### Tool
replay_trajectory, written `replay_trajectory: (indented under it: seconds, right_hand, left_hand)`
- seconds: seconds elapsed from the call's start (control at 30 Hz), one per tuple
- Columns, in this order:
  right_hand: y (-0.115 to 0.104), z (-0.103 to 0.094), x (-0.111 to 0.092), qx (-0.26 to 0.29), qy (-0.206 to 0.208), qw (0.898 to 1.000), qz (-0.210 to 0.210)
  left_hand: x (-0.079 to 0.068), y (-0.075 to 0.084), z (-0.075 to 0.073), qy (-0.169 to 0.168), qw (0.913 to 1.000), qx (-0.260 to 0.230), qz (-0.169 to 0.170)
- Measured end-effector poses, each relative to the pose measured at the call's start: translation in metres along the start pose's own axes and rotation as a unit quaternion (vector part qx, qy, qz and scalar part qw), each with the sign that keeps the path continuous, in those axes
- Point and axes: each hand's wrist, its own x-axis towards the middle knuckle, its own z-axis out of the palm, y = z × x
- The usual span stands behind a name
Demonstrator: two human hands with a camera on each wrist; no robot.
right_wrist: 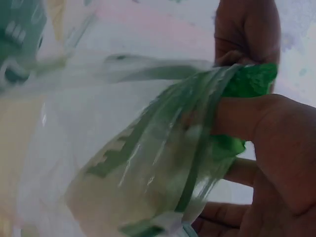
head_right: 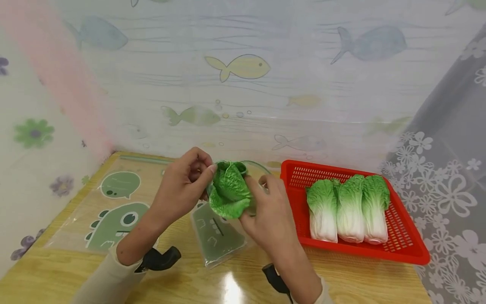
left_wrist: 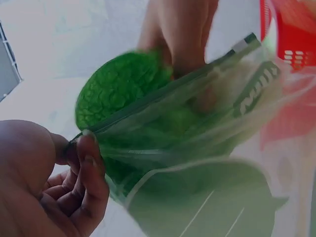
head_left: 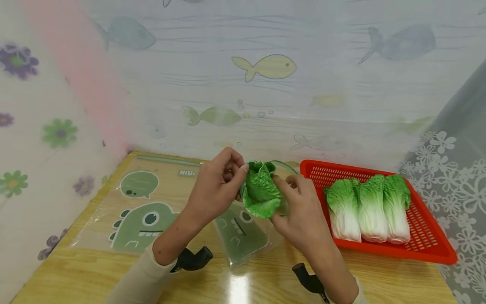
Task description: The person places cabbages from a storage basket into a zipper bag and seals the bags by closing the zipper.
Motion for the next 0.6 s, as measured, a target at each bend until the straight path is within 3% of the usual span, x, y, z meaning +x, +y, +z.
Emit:
replay_trajectory:
  seconds: [0.1, 0.23, 0.5, 0.6]
  right_hand:
    - [-0.0003, -0.0014, -0.0004, -0.012, -0.025, 0.999, -0.027]
    - [-0.0008, -0.0039, -0.0011, -0.035, -0.019, 0.997, -0.059]
    - [-0.0031, 0.0004, -0.0016, -0.015, -0.066, 0.998, -0.019]
    - [-0.0037, 0.0038, -0.0008, -0.014, -0.06, 0.998, -0.012]
  left_hand:
    - [0.0013, -0.0038, -0.001, 0.018, 0.9997, 0.015, -0.006]
    - [0.0022, -0.0047, -0.0032, 0.033, 0.999, 0.03, -0.009]
    - [0.0028, -0.002, -0.0068, 0.021, 0.9996, 0.017, 0.011]
    - [0.0027, -0.0016, -0.007, 0.008, 0.9999, 0.005, 0.009]
